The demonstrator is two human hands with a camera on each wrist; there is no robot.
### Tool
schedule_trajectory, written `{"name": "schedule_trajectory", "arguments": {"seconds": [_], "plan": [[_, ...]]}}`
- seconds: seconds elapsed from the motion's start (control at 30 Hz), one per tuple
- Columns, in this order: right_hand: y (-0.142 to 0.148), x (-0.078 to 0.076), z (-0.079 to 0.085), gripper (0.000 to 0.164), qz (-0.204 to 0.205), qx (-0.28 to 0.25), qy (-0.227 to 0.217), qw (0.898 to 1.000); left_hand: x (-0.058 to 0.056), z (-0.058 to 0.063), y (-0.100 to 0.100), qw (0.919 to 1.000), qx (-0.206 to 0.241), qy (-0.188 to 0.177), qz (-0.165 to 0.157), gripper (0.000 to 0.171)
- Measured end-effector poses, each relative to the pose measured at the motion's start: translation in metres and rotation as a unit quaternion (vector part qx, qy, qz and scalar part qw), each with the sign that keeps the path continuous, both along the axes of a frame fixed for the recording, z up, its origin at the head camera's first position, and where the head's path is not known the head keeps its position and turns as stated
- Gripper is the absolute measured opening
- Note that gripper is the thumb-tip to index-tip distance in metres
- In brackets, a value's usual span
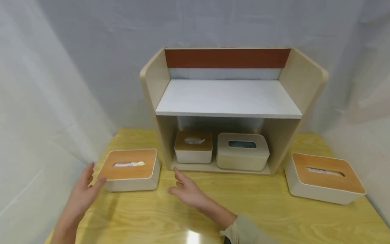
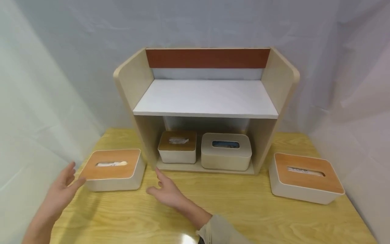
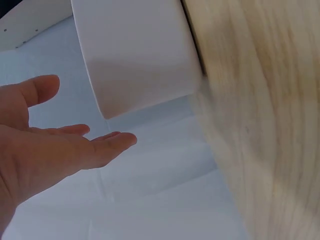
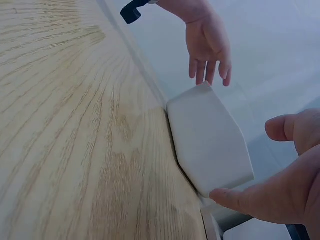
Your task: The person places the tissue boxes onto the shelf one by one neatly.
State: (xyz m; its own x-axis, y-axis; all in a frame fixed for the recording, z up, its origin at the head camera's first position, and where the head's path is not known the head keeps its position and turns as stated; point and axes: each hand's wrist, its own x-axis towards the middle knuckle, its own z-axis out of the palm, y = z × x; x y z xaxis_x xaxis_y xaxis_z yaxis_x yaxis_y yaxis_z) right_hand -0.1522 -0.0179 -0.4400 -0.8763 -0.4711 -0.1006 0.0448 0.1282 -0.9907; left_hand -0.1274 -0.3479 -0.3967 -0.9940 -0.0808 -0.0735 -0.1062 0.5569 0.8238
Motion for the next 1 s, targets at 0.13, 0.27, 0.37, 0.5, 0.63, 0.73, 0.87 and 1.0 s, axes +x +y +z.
{"name": "schedule_trajectory", "arguments": {"seconds": [0.13,0.27,0.37,0.5,0.63,0.73,0.87,1.0], "plan": [[-0.006,0.0,-0.002,0.08,0.0,-0.004,-0.008,1.0,-0.004,-0.006,-0.005,0.9994,-0.011,-0.032,-0.006,0.087],[-0.012,-0.005,-0.003,0.08,-0.003,-0.007,-0.004,1.0,-0.007,-0.011,-0.008,0.998,-0.014,-0.047,-0.041,0.092],[-0.017,-0.008,-0.004,0.08,0.003,-0.008,-0.002,1.0,-0.009,-0.016,-0.01,0.9966,-0.003,-0.04,-0.073,0.09],[-0.023,-0.011,-0.007,0.082,0.007,-0.006,-0.003,1.0,-0.01,-0.021,-0.012,0.9942,0.023,-0.046,-0.095,0.088],[-0.029,-0.013,-0.008,0.084,-0.001,-0.001,-0.007,1.0,-0.014,-0.024,-0.014,0.9923,0.037,-0.054,-0.105,0.088],[-0.033,-0.014,-0.008,0.086,-0.005,0.003,-0.011,1.0,-0.017,-0.026,-0.016,0.9917,0.038,-0.044,-0.115,0.083],[-0.038,-0.016,-0.009,0.084,0.0,0.0,-0.008,1.0,-0.021,-0.028,-0.02,0.9919,0.023,-0.038,-0.119,0.076],[-0.042,-0.016,-0.009,0.084,0.01,-0.006,0.0,1.0,-0.026,-0.026,-0.027,0.9896,0.015,-0.059,-0.13,0.075]]}}
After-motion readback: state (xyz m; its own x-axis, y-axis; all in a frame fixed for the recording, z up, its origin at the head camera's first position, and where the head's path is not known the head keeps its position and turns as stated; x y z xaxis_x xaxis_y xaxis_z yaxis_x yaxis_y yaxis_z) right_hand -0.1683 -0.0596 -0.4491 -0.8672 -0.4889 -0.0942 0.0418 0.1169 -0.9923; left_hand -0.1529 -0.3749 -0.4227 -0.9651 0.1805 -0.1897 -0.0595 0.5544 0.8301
